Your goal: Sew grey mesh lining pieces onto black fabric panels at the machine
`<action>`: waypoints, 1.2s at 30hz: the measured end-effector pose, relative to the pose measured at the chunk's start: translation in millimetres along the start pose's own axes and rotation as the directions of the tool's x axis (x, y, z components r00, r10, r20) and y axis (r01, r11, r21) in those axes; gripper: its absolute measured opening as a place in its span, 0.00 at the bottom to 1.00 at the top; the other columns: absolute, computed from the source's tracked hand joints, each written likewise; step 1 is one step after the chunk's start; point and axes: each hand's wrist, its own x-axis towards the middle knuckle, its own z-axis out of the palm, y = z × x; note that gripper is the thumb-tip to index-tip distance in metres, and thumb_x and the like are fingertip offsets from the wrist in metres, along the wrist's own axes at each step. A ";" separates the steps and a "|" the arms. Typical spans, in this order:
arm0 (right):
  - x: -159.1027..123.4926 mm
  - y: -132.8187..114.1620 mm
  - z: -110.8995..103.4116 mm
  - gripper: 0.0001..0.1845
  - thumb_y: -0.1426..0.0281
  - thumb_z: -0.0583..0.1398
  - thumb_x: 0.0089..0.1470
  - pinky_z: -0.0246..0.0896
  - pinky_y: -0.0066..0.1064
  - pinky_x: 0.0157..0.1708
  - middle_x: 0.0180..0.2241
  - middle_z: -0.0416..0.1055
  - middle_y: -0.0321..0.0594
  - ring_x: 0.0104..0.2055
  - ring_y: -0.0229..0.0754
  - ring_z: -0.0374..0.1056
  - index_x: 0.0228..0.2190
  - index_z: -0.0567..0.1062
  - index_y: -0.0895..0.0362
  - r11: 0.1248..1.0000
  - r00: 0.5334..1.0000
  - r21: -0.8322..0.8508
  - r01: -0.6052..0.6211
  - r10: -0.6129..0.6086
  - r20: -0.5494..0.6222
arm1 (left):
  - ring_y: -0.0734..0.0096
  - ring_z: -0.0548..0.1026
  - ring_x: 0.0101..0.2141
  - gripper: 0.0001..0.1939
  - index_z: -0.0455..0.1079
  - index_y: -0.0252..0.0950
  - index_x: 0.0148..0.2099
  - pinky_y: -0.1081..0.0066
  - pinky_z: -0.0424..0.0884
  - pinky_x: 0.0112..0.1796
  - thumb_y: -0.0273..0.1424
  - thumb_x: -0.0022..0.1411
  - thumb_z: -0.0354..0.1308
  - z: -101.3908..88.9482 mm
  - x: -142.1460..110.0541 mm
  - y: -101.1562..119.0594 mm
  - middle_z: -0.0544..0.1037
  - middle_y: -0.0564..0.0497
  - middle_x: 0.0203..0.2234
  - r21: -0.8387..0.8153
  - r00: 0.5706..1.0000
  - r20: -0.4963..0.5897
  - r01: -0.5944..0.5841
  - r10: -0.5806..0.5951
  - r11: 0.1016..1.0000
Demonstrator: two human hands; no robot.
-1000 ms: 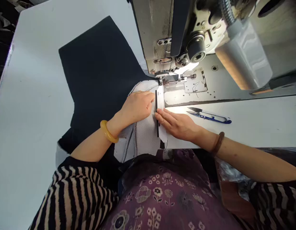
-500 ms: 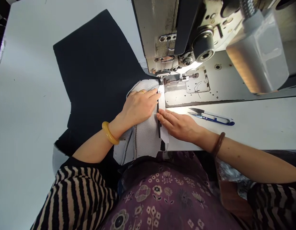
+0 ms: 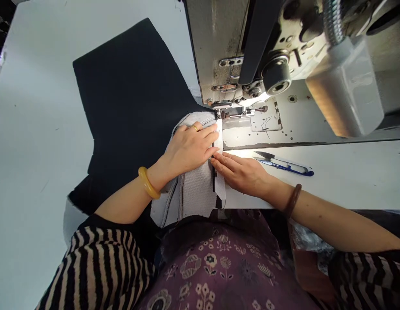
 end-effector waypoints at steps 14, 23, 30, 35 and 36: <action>-0.7 -0.6 0.9 0.15 0.78 0.51 0.54 0.69 0.32 0.34 0.43 0.76 0.50 0.38 0.41 0.71 0.38 0.76 0.65 0.998 0.999 0.044 -0.044 0.044 0.003 | 0.53 0.70 0.50 0.19 0.70 0.36 0.56 0.57 0.68 0.42 0.35 0.69 0.46 0.1 5.0 2.9 0.68 0.49 0.62 0.032 0.999 0.043 0.006 -0.008 0.999; 0.6 2.4 -0.2 0.14 0.78 0.53 0.50 0.70 0.31 0.36 0.42 0.77 0.51 0.42 0.44 0.71 0.35 0.76 0.64 0.998 1.000 0.051 -0.030 0.030 0.004 | 0.52 0.70 0.51 0.15 0.73 0.34 0.49 0.56 0.67 0.45 0.33 0.67 0.48 4.4 9.0 1.6 0.70 0.45 0.59 -0.032 1.000 -0.022 -0.022 0.021 0.999; 3.0 2.5 -0.5 0.12 0.78 0.54 0.50 0.69 0.29 0.36 0.42 0.77 0.48 0.44 0.43 0.71 0.35 0.75 0.62 0.997 0.997 0.014 -0.078 0.077 0.006 | 0.54 0.70 0.51 0.13 0.72 0.33 0.46 0.57 0.67 0.46 0.33 0.67 0.49 5.5 12.6 -0.6 0.72 0.43 0.56 -0.037 0.999 -0.026 -0.024 0.023 0.999; 2.7 3.8 0.9 0.11 0.78 0.54 0.49 0.69 0.29 0.37 0.41 0.77 0.47 0.43 0.43 0.71 0.34 0.74 0.61 0.996 0.996 0.002 -0.089 0.089 -0.002 | 0.53 0.71 0.49 0.13 0.72 0.33 0.45 0.56 0.67 0.46 0.33 0.67 0.50 5.2 15.8 -1.1 0.72 0.40 0.50 -0.053 1.000 -0.009 0.011 -0.012 0.999; 2.8 4.2 1.4 0.11 0.78 0.54 0.49 0.69 0.30 0.37 0.41 0.77 0.47 0.43 0.43 0.72 0.34 0.74 0.61 0.996 0.996 0.001 -0.094 0.094 -0.005 | 0.53 0.71 0.50 0.13 0.72 0.33 0.45 0.56 0.68 0.46 0.33 0.67 0.50 5.2 16.6 -1.2 0.72 0.40 0.50 -0.062 1.000 -0.006 0.021 -0.021 0.998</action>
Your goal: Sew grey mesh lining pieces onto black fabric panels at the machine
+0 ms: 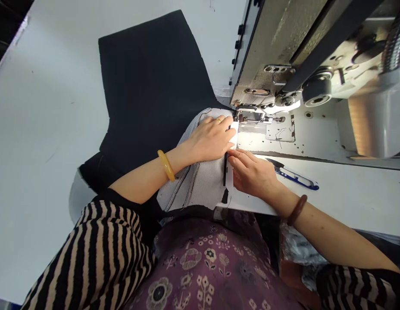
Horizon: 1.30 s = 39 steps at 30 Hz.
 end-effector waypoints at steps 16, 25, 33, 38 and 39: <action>4.0 8.2 8.3 0.14 0.77 0.51 0.56 0.65 0.32 0.34 0.49 0.73 0.50 0.49 0.45 0.67 0.41 0.73 0.62 0.990 0.977 0.040 -0.135 0.126 0.172 | 0.55 0.73 0.48 0.17 0.75 0.38 0.44 0.48 0.64 0.53 0.28 0.62 0.45 3.2 4.8 -9.8 0.75 0.46 0.47 -0.131 0.999 0.019 0.028 -0.025 0.991; -29.9 -12.1 -19.5 0.17 0.73 0.47 0.65 0.61 0.31 0.29 0.37 0.73 0.41 0.36 0.38 0.66 0.38 0.76 0.57 0.993 0.973 0.107 -0.054 0.028 0.230 | 0.50 0.72 0.51 0.21 0.71 0.43 0.55 0.40 0.49 0.62 0.35 0.61 0.50 -10.3 -34.2 0.5 0.72 0.49 0.57 -0.065 0.989 0.104 -0.099 0.105 0.993; -39.6 -27.7 -18.2 0.17 0.80 0.48 0.64 0.63 0.32 0.35 0.41 0.72 0.45 0.37 0.38 0.65 0.46 0.73 0.62 0.929 0.899 0.192 0.317 -0.359 0.251 | 0.52 0.68 0.57 0.22 0.67 0.39 0.59 0.42 0.50 0.64 0.39 0.66 0.48 1.6 -38.3 -0.5 0.66 0.47 0.62 -0.049 0.993 0.088 -0.073 0.077 0.996; -34.3 -29.8 -13.6 0.18 0.79 0.46 0.65 0.59 0.32 0.31 0.35 0.70 0.40 0.33 0.36 0.61 0.45 0.73 0.60 0.934 0.902 0.096 0.344 -0.357 0.241 | 0.55 0.67 0.57 0.26 0.63 0.39 0.61 0.43 0.46 0.64 0.48 0.70 0.43 2.7 -40.3 1.4 0.62 0.49 0.65 -0.021 0.993 0.111 -0.030 0.033 0.999; -34.9 -30.7 -12.4 0.18 0.79 0.46 0.65 0.58 0.32 0.30 0.36 0.70 0.40 0.32 0.36 0.60 0.43 0.74 0.59 0.934 0.905 0.083 0.347 -0.357 0.231 | 0.55 0.67 0.57 0.28 0.63 0.40 0.61 0.43 0.46 0.64 0.51 0.70 0.42 3.5 -40.6 1.8 0.62 0.48 0.65 -0.011 0.994 0.107 -0.023 0.024 1.000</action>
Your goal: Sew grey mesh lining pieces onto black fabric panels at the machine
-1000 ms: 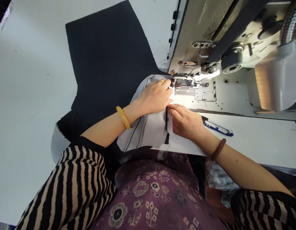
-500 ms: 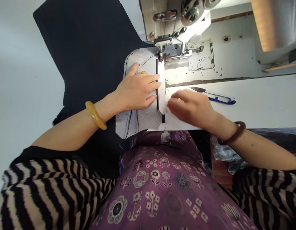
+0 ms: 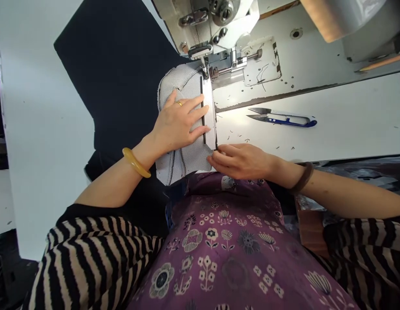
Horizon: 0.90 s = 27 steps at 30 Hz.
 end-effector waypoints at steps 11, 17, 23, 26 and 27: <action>-3.2 0.8 -2.8 0.12 0.79 0.51 0.63 0.59 0.30 0.32 0.42 0.72 0.42 0.35 0.36 0.61 0.39 0.73 0.59 1.000 0.999 -0.016 0.014 -0.015 -0.042 | 0.57 0.71 0.54 0.27 0.67 0.40 0.59 0.49 0.58 0.60 0.50 0.69 0.46 2.6 0.2 3.5 0.66 0.47 0.62 0.040 0.996 -0.089 -0.023 0.026 0.999; -1.7 5.1 -5.0 0.09 0.78 0.54 0.61 0.59 0.30 0.32 0.40 0.73 0.42 0.37 0.37 0.61 0.36 0.74 0.60 1.000 0.985 -0.001 0.025 -0.024 -0.168 | 0.55 0.75 0.44 0.23 0.72 0.36 0.52 0.52 0.66 0.49 0.47 0.64 0.54 11.0 3.8 -0.4 0.74 0.44 0.56 0.034 0.965 -0.246 -0.089 0.095 0.995; -2.2 5.5 -4.7 0.05 0.73 0.60 0.59 0.63 0.30 0.34 0.40 0.76 0.41 0.39 0.39 0.64 0.35 0.77 0.60 0.999 0.961 0.022 -0.025 0.030 -0.274 | 0.57 0.78 0.38 0.21 0.75 0.32 0.47 0.54 0.68 0.47 0.44 0.61 0.57 14.2 10.1 -2.0 0.78 0.41 0.50 0.082 0.910 -0.367 -0.173 0.191 0.981; -1.6 7.4 -5.7 0.05 0.73 0.63 0.56 0.65 0.30 0.34 0.41 0.76 0.40 0.39 0.40 0.66 0.36 0.78 0.60 0.998 0.960 0.018 -0.053 0.056 -0.273 | 0.57 0.78 0.38 0.22 0.75 0.31 0.46 0.55 0.68 0.49 0.45 0.62 0.57 16.0 14.1 -4.9 0.78 0.40 0.49 0.098 0.894 -0.397 -0.182 0.206 0.978; -0.9 8.4 -6.1 0.05 0.74 0.63 0.55 0.65 0.30 0.33 0.41 0.76 0.40 0.39 0.40 0.66 0.35 0.78 0.60 0.998 0.961 0.018 -0.062 0.065 -0.268 | 0.57 0.78 0.39 0.22 0.75 0.31 0.46 0.54 0.68 0.49 0.45 0.62 0.57 16.6 15.8 -6.3 0.78 0.40 0.49 0.098 0.896 -0.394 -0.182 0.206 0.978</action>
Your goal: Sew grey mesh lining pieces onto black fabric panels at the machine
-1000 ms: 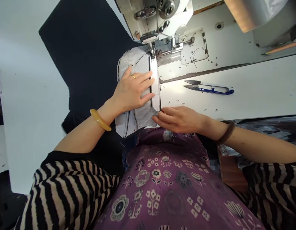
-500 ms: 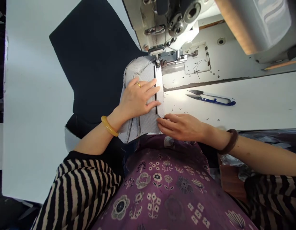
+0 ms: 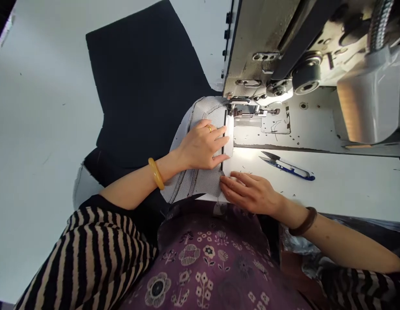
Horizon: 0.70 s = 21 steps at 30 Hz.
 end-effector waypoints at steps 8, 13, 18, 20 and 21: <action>8.6 12.7 0.2 0.05 0.74 0.60 0.58 0.65 0.29 0.31 0.37 0.76 0.38 0.37 0.38 0.66 0.34 0.77 0.59 0.999 0.998 0.009 -0.047 0.047 0.052 | 0.57 0.78 0.40 0.22 0.75 0.33 0.46 0.53 0.67 0.51 0.46 0.62 0.57 6.0 10.6 -15.3 0.79 0.42 0.48 0.008 1.000 0.027 0.000 -0.001 1.000; 8.5 22.7 3.7 0.11 0.73 0.54 0.63 0.63 0.30 0.33 0.37 0.75 0.41 0.37 0.38 0.65 0.33 0.76 0.58 0.996 0.989 0.058 -0.060 0.052 0.136 | 0.58 0.77 0.40 0.21 0.76 0.35 0.45 0.53 0.68 0.52 0.46 0.62 0.56 9.4 16.9 -23.1 0.79 0.45 0.46 0.023 1.000 0.009 0.020 -0.020 1.000; 7.3 32.6 9.8 0.13 0.73 0.51 0.64 0.61 0.31 0.35 0.38 0.74 0.41 0.38 0.38 0.63 0.35 0.75 0.58 0.988 0.974 0.088 -0.128 0.109 0.197 | 0.59 0.76 0.37 0.22 0.77 0.35 0.45 0.52 0.67 0.51 0.47 0.63 0.54 14.2 24.0 -32.6 0.79 0.45 0.43 0.000 0.999 0.022 0.030 -0.030 1.000; 8.9 37.9 9.9 0.14 0.74 0.50 0.64 0.60 0.31 0.35 0.38 0.73 0.42 0.38 0.39 0.63 0.35 0.75 0.58 0.989 0.970 0.074 -0.129 0.110 0.218 | 0.60 0.75 0.38 0.21 0.76 0.35 0.44 0.52 0.67 0.50 0.46 0.64 0.54 17.3 27.2 -37.0 0.77 0.45 0.43 -0.022 0.998 0.024 0.057 -0.056 0.998; 10.4 40.4 9.0 0.14 0.74 0.50 0.64 0.59 0.31 0.34 0.38 0.73 0.42 0.38 0.39 0.62 0.35 0.75 0.58 0.990 0.966 0.068 -0.120 0.101 0.237 | 0.60 0.75 0.38 0.21 0.76 0.35 0.44 0.52 0.67 0.49 0.46 0.64 0.54 18.8 28.8 -38.8 0.77 0.45 0.42 -0.033 0.997 0.025 0.069 -0.068 0.997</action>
